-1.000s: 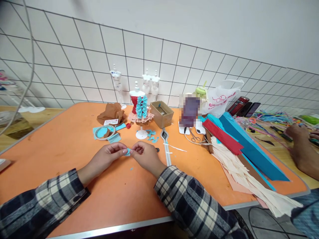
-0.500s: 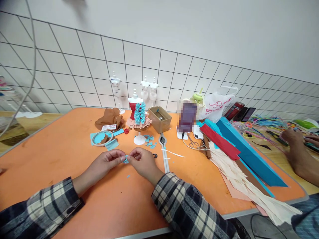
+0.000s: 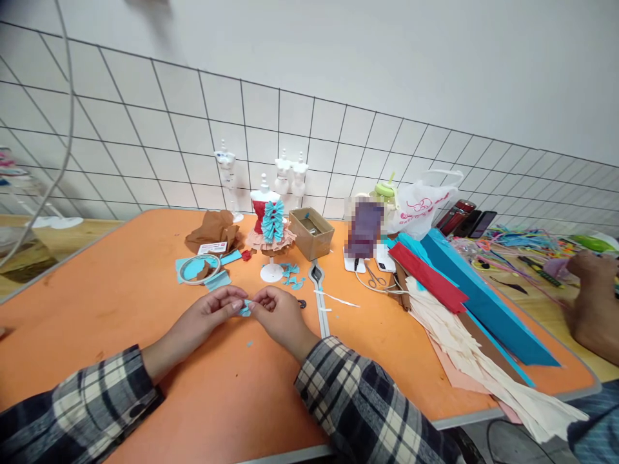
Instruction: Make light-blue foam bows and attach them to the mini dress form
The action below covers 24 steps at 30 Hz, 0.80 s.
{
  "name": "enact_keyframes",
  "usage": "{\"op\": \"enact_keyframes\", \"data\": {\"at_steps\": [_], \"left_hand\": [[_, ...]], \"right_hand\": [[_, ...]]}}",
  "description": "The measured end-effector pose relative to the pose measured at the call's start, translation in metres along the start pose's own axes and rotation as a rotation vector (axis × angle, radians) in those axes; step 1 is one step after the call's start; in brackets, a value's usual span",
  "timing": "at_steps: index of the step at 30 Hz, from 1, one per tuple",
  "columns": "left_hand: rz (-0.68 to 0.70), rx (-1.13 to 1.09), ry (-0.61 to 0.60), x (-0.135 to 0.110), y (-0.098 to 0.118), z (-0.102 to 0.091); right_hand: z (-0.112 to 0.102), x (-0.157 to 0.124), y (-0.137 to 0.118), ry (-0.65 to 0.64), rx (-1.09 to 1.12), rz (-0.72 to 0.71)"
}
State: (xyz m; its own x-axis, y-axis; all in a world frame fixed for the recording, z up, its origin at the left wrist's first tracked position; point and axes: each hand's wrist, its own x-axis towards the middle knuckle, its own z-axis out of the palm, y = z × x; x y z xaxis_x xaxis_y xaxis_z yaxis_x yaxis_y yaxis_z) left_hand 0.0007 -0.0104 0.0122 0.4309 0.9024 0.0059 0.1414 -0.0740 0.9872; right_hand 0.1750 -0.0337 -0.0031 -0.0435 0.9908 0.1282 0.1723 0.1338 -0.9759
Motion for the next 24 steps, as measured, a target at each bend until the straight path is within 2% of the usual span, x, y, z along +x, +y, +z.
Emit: {"op": "enact_keyframes", "data": {"at_steps": [4,8,10,13,16,19,24], "left_hand": [[-0.029,0.018,-0.08,0.0,-0.002,0.003],[-0.023,0.059,-0.048,0.001,-0.005,0.001],[-0.027,0.071,-0.071,0.001,-0.006,0.0],[-0.024,0.127,-0.117,0.0,-0.006,-0.001],[-0.005,0.199,-0.116,-0.002,-0.007,0.001],[0.011,0.247,-0.114,-0.002,-0.009,0.002],[0.021,0.261,-0.119,-0.001,-0.011,0.001]], "right_hand": [[0.0,0.001,0.0,0.006,0.051,-0.016],[-0.002,-0.001,-0.002,-0.022,0.085,0.0],[-0.002,-0.002,-0.003,-0.044,0.076,-0.011],[-0.003,-0.004,-0.006,-0.057,-0.044,-0.052],[-0.003,-0.006,-0.007,-0.027,-0.245,-0.136],[-0.003,-0.005,-0.006,-0.018,-0.342,-0.199],[-0.004,-0.002,-0.002,-0.042,-0.178,-0.036]]}}
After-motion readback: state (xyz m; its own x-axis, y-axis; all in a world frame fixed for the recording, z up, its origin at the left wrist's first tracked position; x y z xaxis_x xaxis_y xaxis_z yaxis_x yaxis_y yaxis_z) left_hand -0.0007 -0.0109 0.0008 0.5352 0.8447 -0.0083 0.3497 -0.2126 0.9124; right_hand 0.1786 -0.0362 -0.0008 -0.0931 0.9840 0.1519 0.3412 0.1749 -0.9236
